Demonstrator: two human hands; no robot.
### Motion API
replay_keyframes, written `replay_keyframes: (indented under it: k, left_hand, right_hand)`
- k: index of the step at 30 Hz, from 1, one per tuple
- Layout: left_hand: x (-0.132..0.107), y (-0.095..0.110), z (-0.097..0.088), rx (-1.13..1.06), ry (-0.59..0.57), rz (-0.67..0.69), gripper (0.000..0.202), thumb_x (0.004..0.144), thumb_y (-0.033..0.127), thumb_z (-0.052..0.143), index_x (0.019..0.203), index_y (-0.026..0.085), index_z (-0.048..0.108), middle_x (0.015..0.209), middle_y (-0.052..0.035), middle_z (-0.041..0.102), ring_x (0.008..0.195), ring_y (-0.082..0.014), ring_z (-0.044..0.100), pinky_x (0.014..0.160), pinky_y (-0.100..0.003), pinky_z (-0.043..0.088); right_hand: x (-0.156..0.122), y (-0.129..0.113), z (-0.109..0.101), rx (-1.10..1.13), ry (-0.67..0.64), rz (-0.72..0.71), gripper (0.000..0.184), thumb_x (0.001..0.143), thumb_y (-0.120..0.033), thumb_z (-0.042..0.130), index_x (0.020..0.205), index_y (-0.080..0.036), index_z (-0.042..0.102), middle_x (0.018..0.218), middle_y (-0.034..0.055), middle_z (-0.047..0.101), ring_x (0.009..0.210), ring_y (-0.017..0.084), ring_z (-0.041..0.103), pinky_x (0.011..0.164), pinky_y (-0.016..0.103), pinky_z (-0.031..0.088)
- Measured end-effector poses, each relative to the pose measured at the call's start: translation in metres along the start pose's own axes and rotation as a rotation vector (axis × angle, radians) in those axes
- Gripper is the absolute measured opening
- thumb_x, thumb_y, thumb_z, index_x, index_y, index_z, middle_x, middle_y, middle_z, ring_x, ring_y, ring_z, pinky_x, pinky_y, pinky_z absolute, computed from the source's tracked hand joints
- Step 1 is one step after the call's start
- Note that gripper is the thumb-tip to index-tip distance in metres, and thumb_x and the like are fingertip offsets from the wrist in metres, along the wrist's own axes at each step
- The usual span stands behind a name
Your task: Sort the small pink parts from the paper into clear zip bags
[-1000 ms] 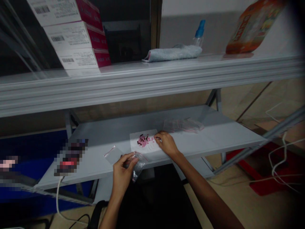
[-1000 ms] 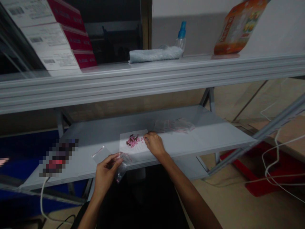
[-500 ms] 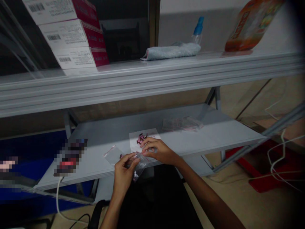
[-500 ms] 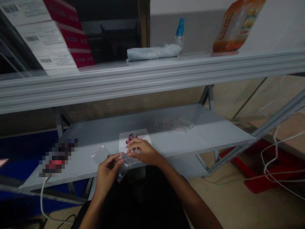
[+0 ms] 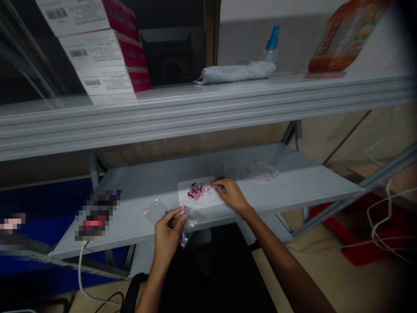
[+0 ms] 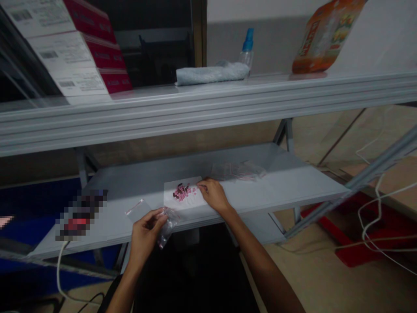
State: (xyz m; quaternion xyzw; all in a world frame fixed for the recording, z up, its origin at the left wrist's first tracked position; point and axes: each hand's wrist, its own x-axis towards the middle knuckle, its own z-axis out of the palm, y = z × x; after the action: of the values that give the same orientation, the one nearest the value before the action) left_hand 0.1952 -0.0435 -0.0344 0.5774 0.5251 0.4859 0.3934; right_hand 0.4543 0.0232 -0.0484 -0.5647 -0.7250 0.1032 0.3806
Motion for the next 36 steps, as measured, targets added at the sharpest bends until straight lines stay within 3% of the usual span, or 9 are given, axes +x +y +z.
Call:
replay_keyframes:
  k: [8,15,19,22,27,31,34,36]
  left_hand:
    - [0.022,0.0,-0.013,0.024,-0.04,0.044,0.033,0.073,0.037,0.078,0.098,0.015,0.078,0.098,-0.0104,0.079,0.09,-0.0247,0.073,0.082,-0.034,0.057]
    - [0.023,-0.009,-0.021,0.1,-0.135,0.123,0.026,0.079,0.037,0.074,0.098,0.021,0.08,0.1,-0.0082,0.079,0.092,-0.0243,0.071,0.085,-0.035,0.054]
    - [0.026,-0.01,-0.017,0.121,-0.147,0.162,0.025,0.081,0.038,0.071,0.099,0.022,0.079,0.099,-0.0077,0.078,0.09,-0.024,0.071,0.082,-0.034,0.054]
    - [0.029,-0.008,-0.012,0.103,-0.154,0.19,0.025,0.081,0.037,0.072,0.1,0.022,0.079,0.099,-0.0072,0.079,0.089,-0.024,0.071,0.083,-0.035,0.054]
    - [0.031,-0.005,-0.006,0.069,-0.202,0.2,0.025,0.08,0.035,0.073,0.1,0.022,0.079,0.1,-0.0078,0.079,0.089,-0.0241,0.071,0.083,-0.035,0.055]
    - [0.033,-0.005,-0.006,0.023,-0.136,0.114,0.028,0.077,0.036,0.075,0.099,0.018,0.079,0.101,-0.0096,0.078,0.089,-0.025,0.073,0.083,-0.036,0.056]
    - [0.037,-0.006,-0.007,-0.006,-0.083,0.057,0.031,0.074,0.037,0.076,0.097,0.016,0.079,0.097,-0.0102,0.079,0.082,-0.0243,0.073,0.076,-0.034,0.058]
    - [0.039,-0.007,-0.008,0.003,-0.072,0.065,0.032,0.073,0.038,0.077,0.096,0.016,0.079,0.094,-0.0098,0.079,0.079,-0.0234,0.073,0.072,-0.033,0.058]
  right_hand:
    - [0.001,0.003,0.01,-0.143,-0.033,0.053,0.017,0.089,-0.018,0.06,0.097,-0.019,0.075,0.098,0.0085,0.073,0.091,0.02,0.066,0.084,0.028,0.046]
    - [0.001,0.002,0.012,-0.117,-0.002,0.052,0.014,0.089,-0.016,0.06,0.095,-0.017,0.074,0.096,0.0088,0.071,0.091,0.02,0.064,0.084,0.03,0.045]
    - [-0.002,-0.022,0.003,0.13,0.009,-0.064,0.012,0.091,-0.022,0.062,0.092,-0.018,0.073,0.093,0.0073,0.071,0.087,0.019,0.064,0.08,0.029,0.047]
    - [-0.008,-0.048,0.001,0.377,-0.106,-0.167,0.014,0.091,-0.03,0.064,0.092,-0.02,0.074,0.094,0.0055,0.071,0.088,0.018,0.065,0.078,0.028,0.048]
    - [-0.016,-0.072,0.014,0.484,-0.194,-0.226,0.014,0.09,-0.032,0.066,0.091,-0.022,0.076,0.092,0.0038,0.07,0.09,0.017,0.064,0.082,0.03,0.049]
    - [-0.008,-0.055,0.015,0.487,-0.039,-0.137,0.02,0.093,-0.032,0.059,0.097,-0.021,0.076,0.095,0.0067,0.071,0.089,0.018,0.065,0.077,0.029,0.05]
    - [0.0,-0.027,0.01,0.274,0.129,0.011,0.022,0.093,-0.029,0.057,0.094,-0.019,0.076,0.089,0.0081,0.073,0.078,0.019,0.065,0.072,0.029,0.05]
    - [0.002,-0.011,0.008,0.144,0.119,0.055,0.022,0.091,-0.026,0.057,0.095,-0.018,0.076,0.09,0.0081,0.074,0.073,0.018,0.064,0.071,0.029,0.049]
